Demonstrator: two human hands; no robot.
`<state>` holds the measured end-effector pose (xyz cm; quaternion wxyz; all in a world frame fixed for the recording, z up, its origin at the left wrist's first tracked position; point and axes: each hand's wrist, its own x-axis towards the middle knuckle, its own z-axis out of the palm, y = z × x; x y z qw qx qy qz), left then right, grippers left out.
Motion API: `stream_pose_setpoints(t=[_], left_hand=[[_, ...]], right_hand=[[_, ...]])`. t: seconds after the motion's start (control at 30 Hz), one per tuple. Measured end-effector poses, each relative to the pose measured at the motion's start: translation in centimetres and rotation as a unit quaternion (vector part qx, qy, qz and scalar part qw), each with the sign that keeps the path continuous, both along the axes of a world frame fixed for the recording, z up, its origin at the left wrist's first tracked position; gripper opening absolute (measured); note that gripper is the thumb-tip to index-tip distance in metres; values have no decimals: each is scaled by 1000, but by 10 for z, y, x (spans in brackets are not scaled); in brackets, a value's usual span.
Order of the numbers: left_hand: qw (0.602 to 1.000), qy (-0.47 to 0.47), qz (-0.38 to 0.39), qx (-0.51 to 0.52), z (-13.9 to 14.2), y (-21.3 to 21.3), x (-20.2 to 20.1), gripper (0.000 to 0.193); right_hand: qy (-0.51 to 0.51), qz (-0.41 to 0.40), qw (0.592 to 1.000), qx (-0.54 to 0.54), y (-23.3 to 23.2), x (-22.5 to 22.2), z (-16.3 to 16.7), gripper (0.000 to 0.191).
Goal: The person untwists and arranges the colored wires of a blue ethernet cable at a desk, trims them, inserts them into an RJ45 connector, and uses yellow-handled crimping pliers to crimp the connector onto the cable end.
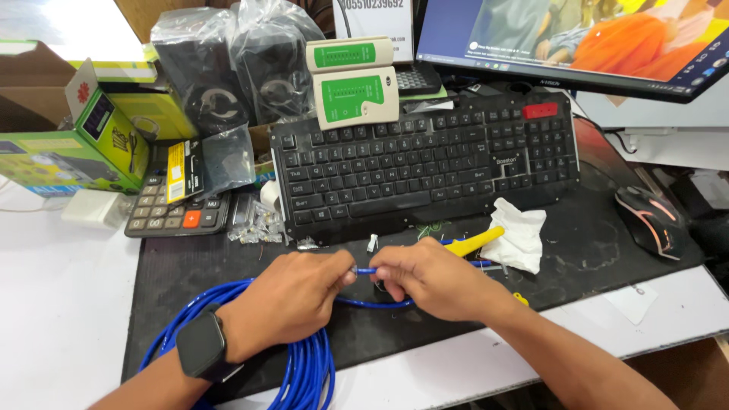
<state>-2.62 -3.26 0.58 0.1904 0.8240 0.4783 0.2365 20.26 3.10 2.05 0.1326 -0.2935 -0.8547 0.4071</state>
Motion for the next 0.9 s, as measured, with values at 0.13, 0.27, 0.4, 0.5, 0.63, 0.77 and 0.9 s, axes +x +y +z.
stream_pose_setpoints(t=[0.13, 0.27, 0.4, 0.5, 0.63, 0.77, 0.9], left_hand=[[1000, -3, 1, 4, 0, -1, -1, 13], [1000, -11, 1, 2, 0, -2, -1, 12], [1000, -17, -3, 12, 1, -3, -1, 13], [1000, -15, 0, 6, 3, -4, 0, 13], [1000, -12, 1, 7, 3, -4, -1, 15], [1000, 4, 21, -10, 0, -4, -1, 14], [999, -14, 35, 26, -7, -7, 5, 11]], right_hand=[[24, -3, 999, 23, -5, -1, -1, 14], [16, -12, 1000, 24, -9, -3, 1, 15], [10, -14, 1000, -6, -12, -2, 5, 15], [13, -21, 1000, -11, -12, -1, 7, 15], [19, -15, 1000, 4, -12, 0, 7, 17], [9, -22, 1000, 11, -12, -1, 4, 18], [51, -42, 997, 41, -16, -4, -2, 11]])
